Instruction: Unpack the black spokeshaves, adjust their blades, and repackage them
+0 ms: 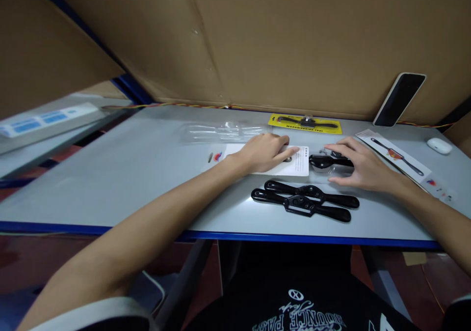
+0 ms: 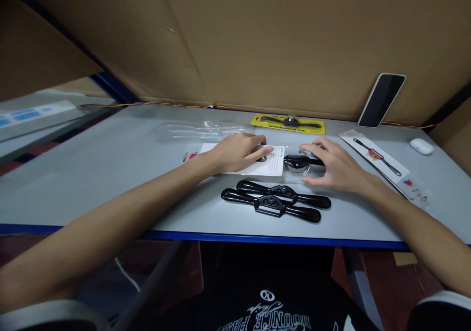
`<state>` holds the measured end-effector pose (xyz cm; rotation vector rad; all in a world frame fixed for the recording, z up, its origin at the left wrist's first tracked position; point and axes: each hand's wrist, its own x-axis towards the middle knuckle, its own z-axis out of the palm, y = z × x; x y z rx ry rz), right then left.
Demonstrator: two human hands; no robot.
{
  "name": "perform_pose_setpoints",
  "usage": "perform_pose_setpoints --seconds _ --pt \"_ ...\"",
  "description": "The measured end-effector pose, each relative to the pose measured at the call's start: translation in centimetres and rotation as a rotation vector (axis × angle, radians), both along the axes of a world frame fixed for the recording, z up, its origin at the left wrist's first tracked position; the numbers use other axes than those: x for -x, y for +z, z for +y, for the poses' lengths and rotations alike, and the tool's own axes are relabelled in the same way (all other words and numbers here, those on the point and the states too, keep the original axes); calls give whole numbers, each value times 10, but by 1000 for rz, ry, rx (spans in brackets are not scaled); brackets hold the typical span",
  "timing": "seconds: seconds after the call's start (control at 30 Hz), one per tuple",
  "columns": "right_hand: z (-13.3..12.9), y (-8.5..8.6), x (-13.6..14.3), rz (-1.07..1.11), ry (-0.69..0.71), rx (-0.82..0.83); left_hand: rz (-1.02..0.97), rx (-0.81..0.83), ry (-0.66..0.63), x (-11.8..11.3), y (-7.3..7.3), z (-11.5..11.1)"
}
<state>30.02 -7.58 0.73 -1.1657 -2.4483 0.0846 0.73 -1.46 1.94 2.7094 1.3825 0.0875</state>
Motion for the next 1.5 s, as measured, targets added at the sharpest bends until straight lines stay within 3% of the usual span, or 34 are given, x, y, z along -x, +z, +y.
perform_pose_setpoints --seconds 0.23,0.5,0.77,1.27,1.5 --pt "-2 7 -1 -48 -18 66 -4 1 -69 20 2 20" --pt "4 10 -14 -74 -14 83 -47 117 -136 36 1 38" --pt "7 3 -19 -20 -23 85 -205 152 -133 27 -3 30" --pt "-3 7 -5 -3 -29 29 -190 44 -174 20 -11 25" --pt "-6 -1 3 12 -35 -26 -149 42 -153 13 -6 21"
